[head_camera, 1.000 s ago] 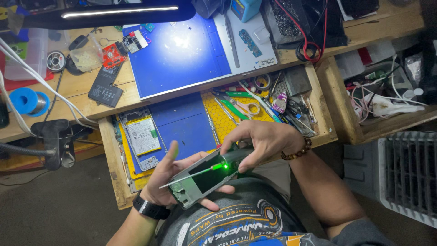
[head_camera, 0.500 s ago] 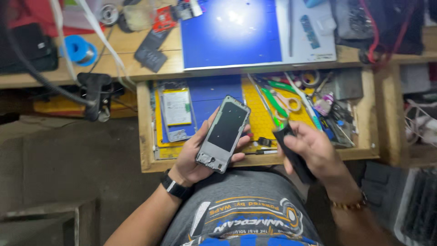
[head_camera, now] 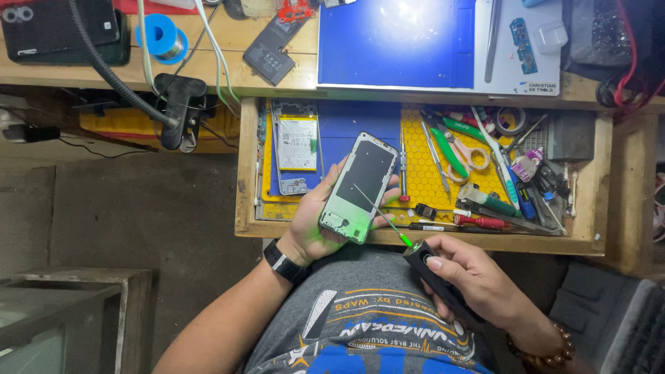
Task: The person uses a handheld green laser device to scan the screen and edges of a disassembled smartphone held in their left hand. The person moves the laser beam across the display surface and along the frame, occasionally rotating the phone to access different sides. The work is performed at a cluttered electronics repair bench with various tools visible.
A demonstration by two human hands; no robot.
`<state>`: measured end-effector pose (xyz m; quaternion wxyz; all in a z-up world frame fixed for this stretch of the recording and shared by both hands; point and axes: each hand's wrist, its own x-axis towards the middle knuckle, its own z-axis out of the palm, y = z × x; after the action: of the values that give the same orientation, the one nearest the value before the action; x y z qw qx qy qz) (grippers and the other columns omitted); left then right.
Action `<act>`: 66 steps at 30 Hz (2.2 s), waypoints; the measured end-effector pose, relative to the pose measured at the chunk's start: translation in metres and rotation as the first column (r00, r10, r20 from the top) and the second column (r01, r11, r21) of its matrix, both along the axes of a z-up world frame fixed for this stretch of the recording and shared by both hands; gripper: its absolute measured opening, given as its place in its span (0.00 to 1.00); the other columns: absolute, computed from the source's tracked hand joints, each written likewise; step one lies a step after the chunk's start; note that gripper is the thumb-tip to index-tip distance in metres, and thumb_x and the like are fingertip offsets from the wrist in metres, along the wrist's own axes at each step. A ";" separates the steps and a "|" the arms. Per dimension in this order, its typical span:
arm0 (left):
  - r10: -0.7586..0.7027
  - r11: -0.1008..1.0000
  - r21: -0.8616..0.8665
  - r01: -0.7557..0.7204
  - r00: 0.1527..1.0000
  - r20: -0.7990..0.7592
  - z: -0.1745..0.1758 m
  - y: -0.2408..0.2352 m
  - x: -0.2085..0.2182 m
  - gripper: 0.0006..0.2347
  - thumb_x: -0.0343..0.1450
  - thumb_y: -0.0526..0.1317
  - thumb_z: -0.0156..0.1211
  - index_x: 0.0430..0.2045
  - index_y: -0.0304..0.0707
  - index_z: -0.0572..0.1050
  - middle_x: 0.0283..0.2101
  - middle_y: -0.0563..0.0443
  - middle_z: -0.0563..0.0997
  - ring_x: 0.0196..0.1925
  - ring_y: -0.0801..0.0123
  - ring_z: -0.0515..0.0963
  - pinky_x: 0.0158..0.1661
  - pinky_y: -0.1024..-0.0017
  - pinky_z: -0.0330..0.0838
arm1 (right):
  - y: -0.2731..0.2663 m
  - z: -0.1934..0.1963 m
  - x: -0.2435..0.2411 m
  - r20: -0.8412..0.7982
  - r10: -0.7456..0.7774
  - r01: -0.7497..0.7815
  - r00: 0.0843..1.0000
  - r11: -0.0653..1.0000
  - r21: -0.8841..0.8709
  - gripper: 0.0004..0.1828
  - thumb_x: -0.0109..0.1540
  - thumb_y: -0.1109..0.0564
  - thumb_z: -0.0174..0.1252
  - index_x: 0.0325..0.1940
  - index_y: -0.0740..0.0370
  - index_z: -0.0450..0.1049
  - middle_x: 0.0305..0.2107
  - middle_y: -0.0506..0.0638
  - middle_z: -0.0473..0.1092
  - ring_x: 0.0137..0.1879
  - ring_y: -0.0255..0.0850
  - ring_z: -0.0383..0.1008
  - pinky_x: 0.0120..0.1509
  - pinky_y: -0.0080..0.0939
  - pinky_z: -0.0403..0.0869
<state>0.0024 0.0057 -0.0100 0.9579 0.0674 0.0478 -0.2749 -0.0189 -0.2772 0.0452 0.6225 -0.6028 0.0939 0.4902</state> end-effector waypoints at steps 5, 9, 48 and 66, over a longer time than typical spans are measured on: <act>0.019 0.999 -0.037 -0.018 1.000 0.014 -0.003 0.000 -0.001 0.27 0.83 0.56 0.32 0.74 0.40 0.55 0.71 0.32 0.65 0.71 0.47 0.68 0.59 0.51 0.74 | 0.003 0.001 -0.002 0.024 0.009 -0.008 1.000 0.999 -0.042 0.15 0.66 0.51 0.50 0.50 0.64 0.68 0.24 0.52 0.71 0.19 0.35 0.73 0.21 0.34 0.72; 0.016 0.998 -0.066 -0.015 1.000 0.020 -0.003 0.001 -0.001 0.27 0.83 0.56 0.32 0.74 0.39 0.56 0.71 0.33 0.65 0.71 0.47 0.69 0.60 0.52 0.73 | 0.008 0.005 -0.002 0.038 0.038 -0.035 0.999 0.997 -0.075 0.16 0.66 0.51 0.50 0.51 0.64 0.68 0.24 0.51 0.71 0.19 0.35 0.73 0.21 0.34 0.71; -0.017 0.992 -0.126 0.016 1.000 -0.008 -0.017 -0.001 0.001 0.27 0.84 0.55 0.30 0.73 0.36 0.57 0.70 0.32 0.66 0.70 0.45 0.69 0.66 0.45 0.65 | 0.033 0.030 0.010 0.174 0.314 -0.277 0.933 0.938 -0.209 0.13 0.64 0.54 0.55 0.49 0.64 0.73 0.22 0.48 0.71 0.19 0.32 0.71 0.22 0.34 0.71; -0.008 1.000 -0.003 0.008 1.000 -0.023 -0.006 0.000 0.002 0.25 0.84 0.51 0.32 0.72 0.32 0.59 0.67 0.30 0.69 0.65 0.48 0.73 0.57 0.58 0.76 | 0.031 0.018 0.016 0.151 0.165 -0.143 0.975 0.979 -0.148 0.14 0.65 0.55 0.52 0.50 0.65 0.70 0.18 0.48 0.70 0.17 0.34 0.72 0.20 0.35 0.72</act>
<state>0.0042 0.0056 -0.0161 0.9563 0.0629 0.0583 -0.2794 -0.0029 -0.2458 0.0627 0.5455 -0.6872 0.0291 0.4789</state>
